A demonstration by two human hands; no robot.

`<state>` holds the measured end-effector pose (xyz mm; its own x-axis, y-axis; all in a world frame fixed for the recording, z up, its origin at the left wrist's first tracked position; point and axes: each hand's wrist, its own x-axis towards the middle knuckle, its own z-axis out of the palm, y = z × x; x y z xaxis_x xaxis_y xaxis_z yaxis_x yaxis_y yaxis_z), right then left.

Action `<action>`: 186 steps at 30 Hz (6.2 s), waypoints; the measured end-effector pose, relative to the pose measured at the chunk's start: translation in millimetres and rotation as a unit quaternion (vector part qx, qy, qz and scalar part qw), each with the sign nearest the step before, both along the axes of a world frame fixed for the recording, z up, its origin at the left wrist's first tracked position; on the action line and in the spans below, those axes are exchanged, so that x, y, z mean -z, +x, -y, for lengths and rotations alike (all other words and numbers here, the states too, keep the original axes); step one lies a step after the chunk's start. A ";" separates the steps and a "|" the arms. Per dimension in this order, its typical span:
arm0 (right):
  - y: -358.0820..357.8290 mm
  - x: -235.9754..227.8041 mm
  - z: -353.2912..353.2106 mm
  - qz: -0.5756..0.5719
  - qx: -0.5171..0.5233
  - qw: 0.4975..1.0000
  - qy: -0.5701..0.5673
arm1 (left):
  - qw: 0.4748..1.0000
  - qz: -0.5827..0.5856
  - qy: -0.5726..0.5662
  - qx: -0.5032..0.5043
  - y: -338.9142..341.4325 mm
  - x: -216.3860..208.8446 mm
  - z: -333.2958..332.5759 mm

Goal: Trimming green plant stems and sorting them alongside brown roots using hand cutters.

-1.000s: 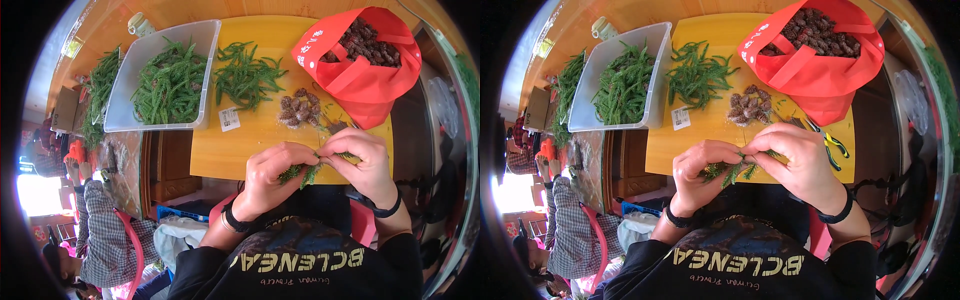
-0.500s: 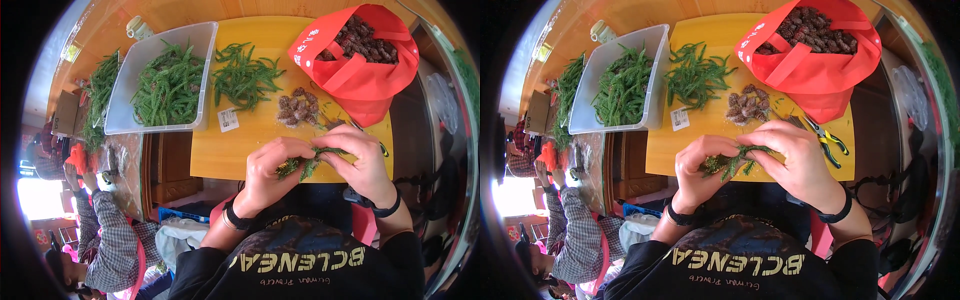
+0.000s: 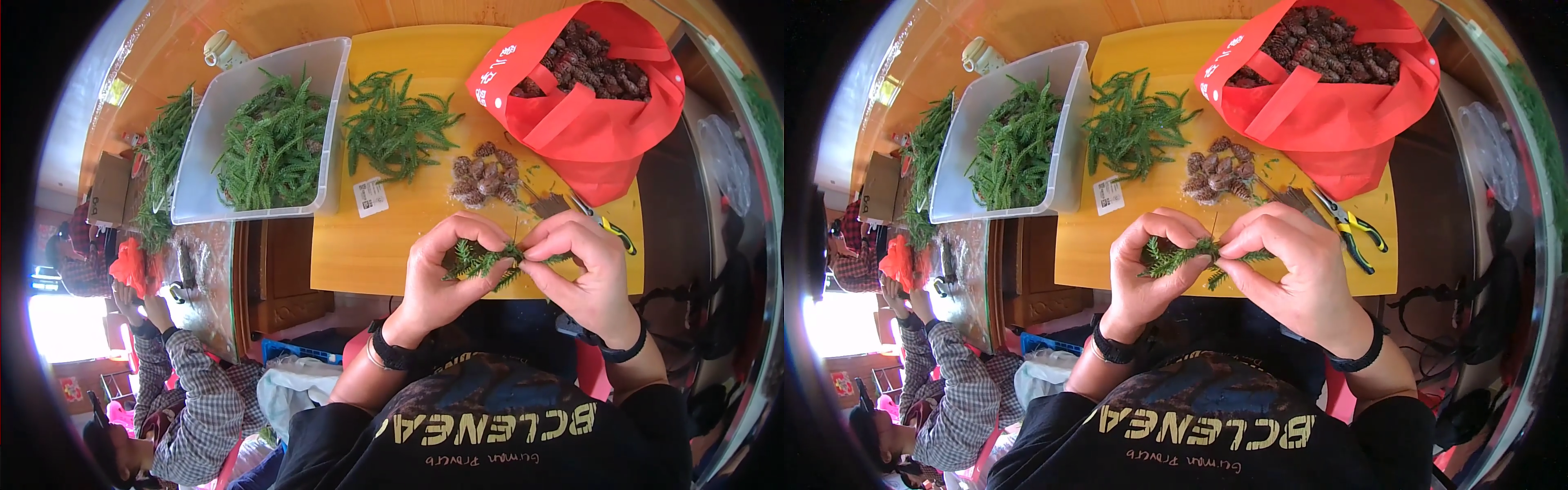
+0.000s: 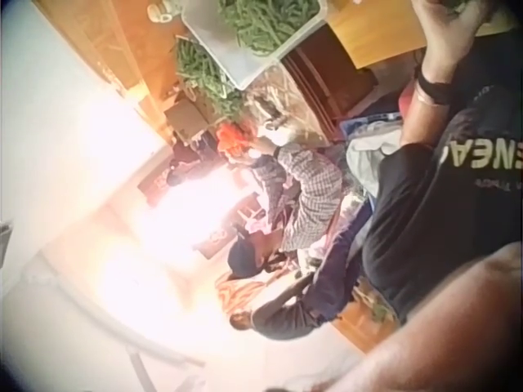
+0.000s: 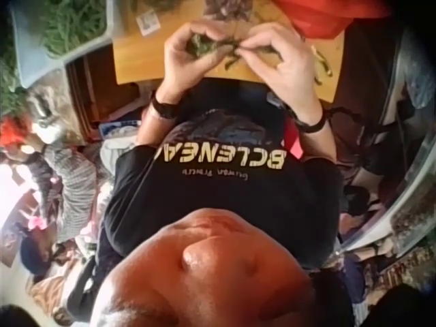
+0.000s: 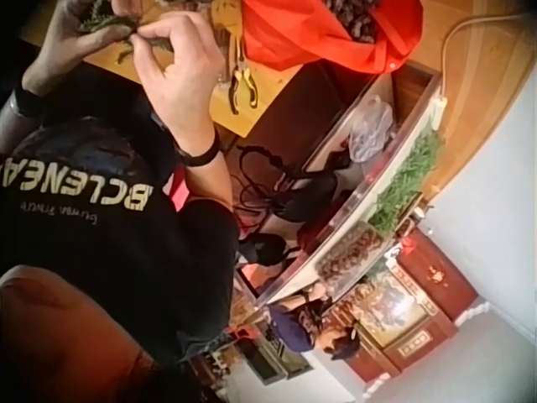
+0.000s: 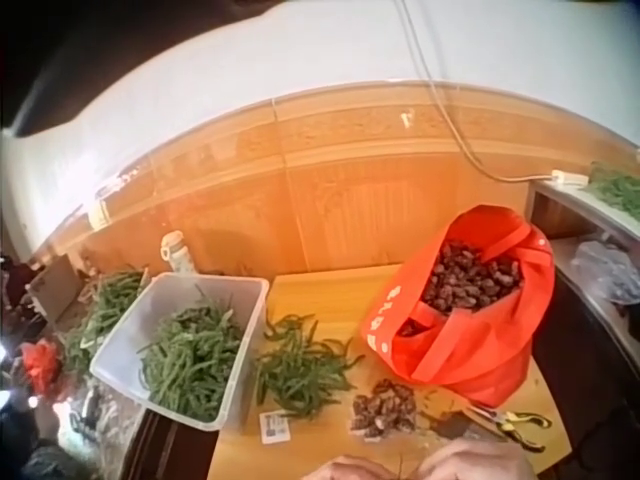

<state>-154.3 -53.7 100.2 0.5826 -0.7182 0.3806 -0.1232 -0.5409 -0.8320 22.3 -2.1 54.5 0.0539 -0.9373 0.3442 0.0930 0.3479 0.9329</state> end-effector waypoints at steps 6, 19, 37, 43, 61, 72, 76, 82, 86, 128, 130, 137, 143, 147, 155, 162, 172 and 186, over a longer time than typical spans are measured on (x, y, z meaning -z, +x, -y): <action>-6.9 5.3 -1.2 0.059 -0.055 0.984 0.160 | 0.993 -0.092 0.048 0.049 2.6 2.1 0.5; -15.9 8.5 -2.1 0.072 -0.049 0.920 0.382 | 0.996 -0.058 -0.007 0.071 -4.7 3.8 7.0; -129.8 75.7 26.5 -0.398 0.228 0.888 -0.037 | 0.929 -0.313 0.154 0.125 -0.6 13.9 13.5; -78.8 30.0 21.2 -0.137 0.188 0.972 -0.041 | 0.861 -0.427 0.222 0.166 -0.6 25.2 16.9; 16.6 1.7 16.9 0.017 0.027 0.996 -0.089 | 0.794 -0.510 0.277 0.184 4.5 31.6 12.0; 20.8 1.6 12.9 0.008 0.045 0.990 -0.135 | 0.775 -0.542 0.298 0.131 -2.9 14.6 2.7; 19.1 -0.4 14.3 0.000 0.029 0.991 -0.132 | 0.875 -0.419 0.209 0.120 -4.4 21.9 -3.3; 17.0 4.5 17.4 0.019 0.017 0.989 -0.145 | 0.895 -0.406 0.161 0.094 -2.8 14.0 7.0; 12.6 8.2 19.5 0.046 -0.004 0.981 -0.188 | 0.912 -0.370 0.143 0.103 -2.7 2.4 6.1; -142.7 95.0 42.1 -0.345 0.156 0.925 -0.034 | 0.984 -0.111 -0.019 0.138 12.1 -10.5 3.8; -144.5 91.2 40.7 -0.334 0.151 0.930 -0.034 | 0.978 -0.148 0.002 0.147 13.4 -11.1 3.3; -153.5 54.0 21.8 -0.174 0.221 0.954 0.106 | 0.957 -0.215 0.047 0.187 9.3 -4.1 8.4; -86.6 7.7 3.7 -0.154 -0.009 0.988 0.015 | 0.939 -0.267 0.048 0.213 2.7 -2.1 10.0; -70.6 9.5 1.2 -0.106 -0.048 0.993 -0.014 | 0.934 -0.284 0.060 0.207 1.5 -4.7 8.4; -58.1 -0.7 0.9 -0.116 -0.040 0.990 -0.073 | 0.936 -0.260 0.081 0.221 9.3 -6.6 3.8; -55.5 -4.4 2.8 -0.126 -0.042 0.983 -0.129 | 0.936 -0.231 0.113 0.241 15.7 -7.3 3.2; -53.9 -3.8 1.9 -0.131 -0.027 0.977 -0.163 | 0.938 -0.218 0.121 0.241 18.7 -8.4 4.7; -50.0 11.7 -9.5 -0.109 0.043 0.984 -0.135 | 0.987 -0.127 0.064 0.080 11.0 -22.6 1.8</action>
